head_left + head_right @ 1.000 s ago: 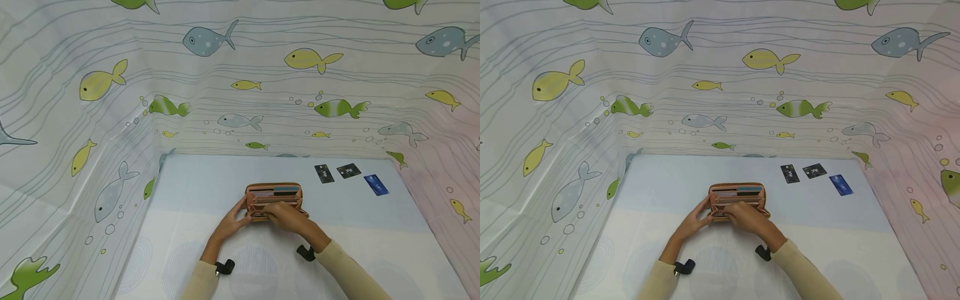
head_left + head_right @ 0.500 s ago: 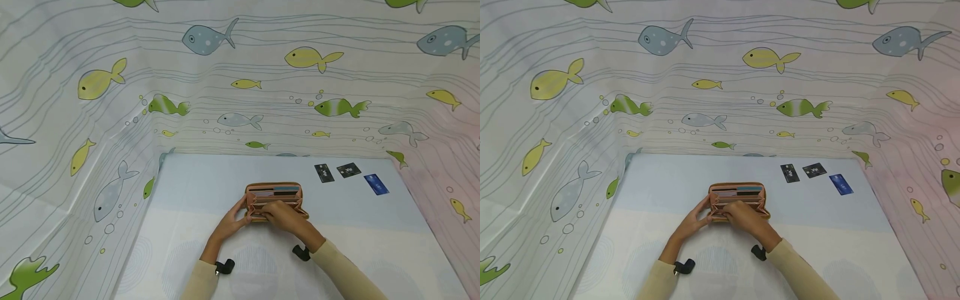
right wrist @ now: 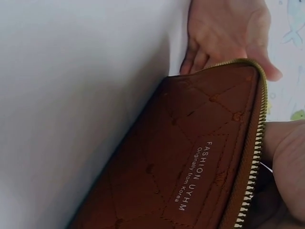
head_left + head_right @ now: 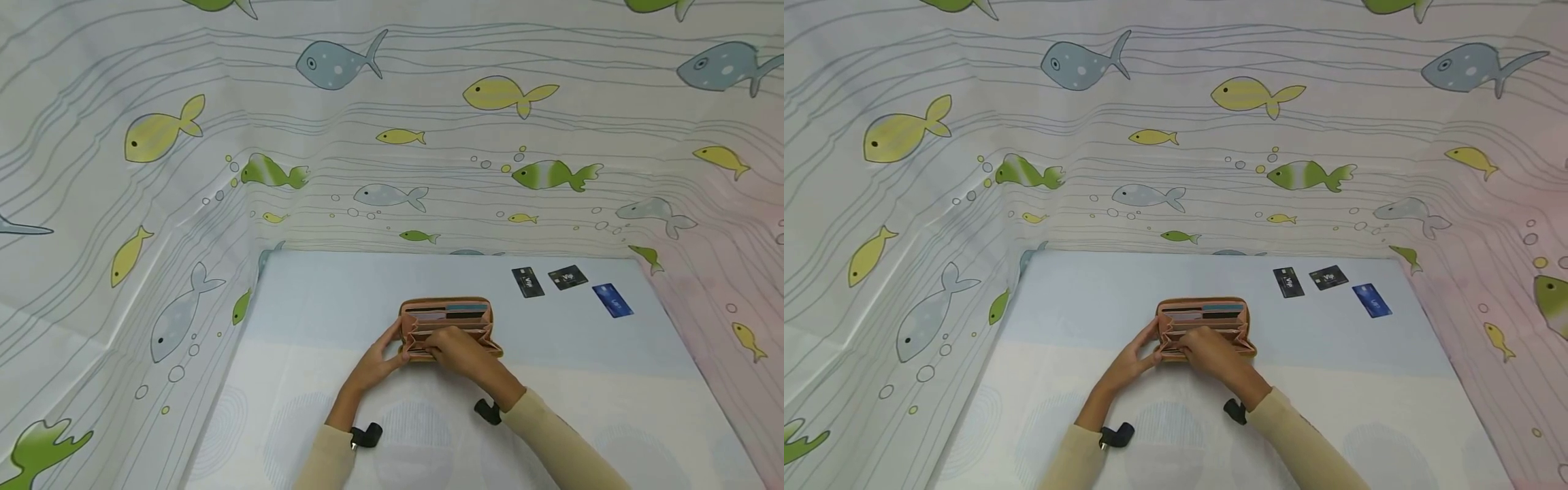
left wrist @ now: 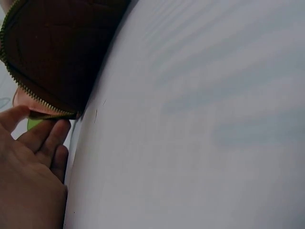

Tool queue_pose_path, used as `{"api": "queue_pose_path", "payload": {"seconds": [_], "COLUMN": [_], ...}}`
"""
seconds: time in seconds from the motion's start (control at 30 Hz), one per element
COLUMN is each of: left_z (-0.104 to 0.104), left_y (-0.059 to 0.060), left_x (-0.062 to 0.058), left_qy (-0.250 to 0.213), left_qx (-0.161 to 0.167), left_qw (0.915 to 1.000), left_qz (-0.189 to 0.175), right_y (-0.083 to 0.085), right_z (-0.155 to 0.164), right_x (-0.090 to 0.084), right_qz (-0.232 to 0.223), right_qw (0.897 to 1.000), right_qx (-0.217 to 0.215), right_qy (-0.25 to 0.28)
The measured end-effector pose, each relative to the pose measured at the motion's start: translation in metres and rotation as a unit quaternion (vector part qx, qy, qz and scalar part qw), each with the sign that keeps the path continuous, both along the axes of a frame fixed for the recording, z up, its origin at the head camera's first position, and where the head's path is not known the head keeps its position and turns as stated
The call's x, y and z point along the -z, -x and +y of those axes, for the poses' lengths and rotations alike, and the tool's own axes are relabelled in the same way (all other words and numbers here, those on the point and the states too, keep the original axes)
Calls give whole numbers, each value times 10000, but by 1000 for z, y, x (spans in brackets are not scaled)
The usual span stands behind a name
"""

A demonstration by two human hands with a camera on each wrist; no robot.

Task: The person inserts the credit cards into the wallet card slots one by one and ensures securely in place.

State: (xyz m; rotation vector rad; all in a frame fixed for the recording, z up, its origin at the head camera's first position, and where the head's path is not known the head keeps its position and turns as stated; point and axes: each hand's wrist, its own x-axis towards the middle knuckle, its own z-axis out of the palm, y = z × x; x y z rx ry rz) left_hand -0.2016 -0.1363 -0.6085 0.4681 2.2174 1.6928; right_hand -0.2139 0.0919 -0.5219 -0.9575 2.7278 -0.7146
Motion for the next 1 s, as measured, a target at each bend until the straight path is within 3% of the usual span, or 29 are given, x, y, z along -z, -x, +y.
{"api": "queue_pose_path", "payload": {"seconds": [0.57,1.0], "left_z": [0,-2], "left_y": [0,0], "left_x": [-2,-1], "left_qy": [67,-30], "left_qx": [-70,-82], "left_qw": [9999,9997], "left_qz": [-66,-218], "right_y": [0,2], "right_z": [1,4], "right_x": [0,-1], "right_qz": [235,68], "right_qw": [9997,9998], "right_qx": [-107,-109], "right_qy": [57,163]}}
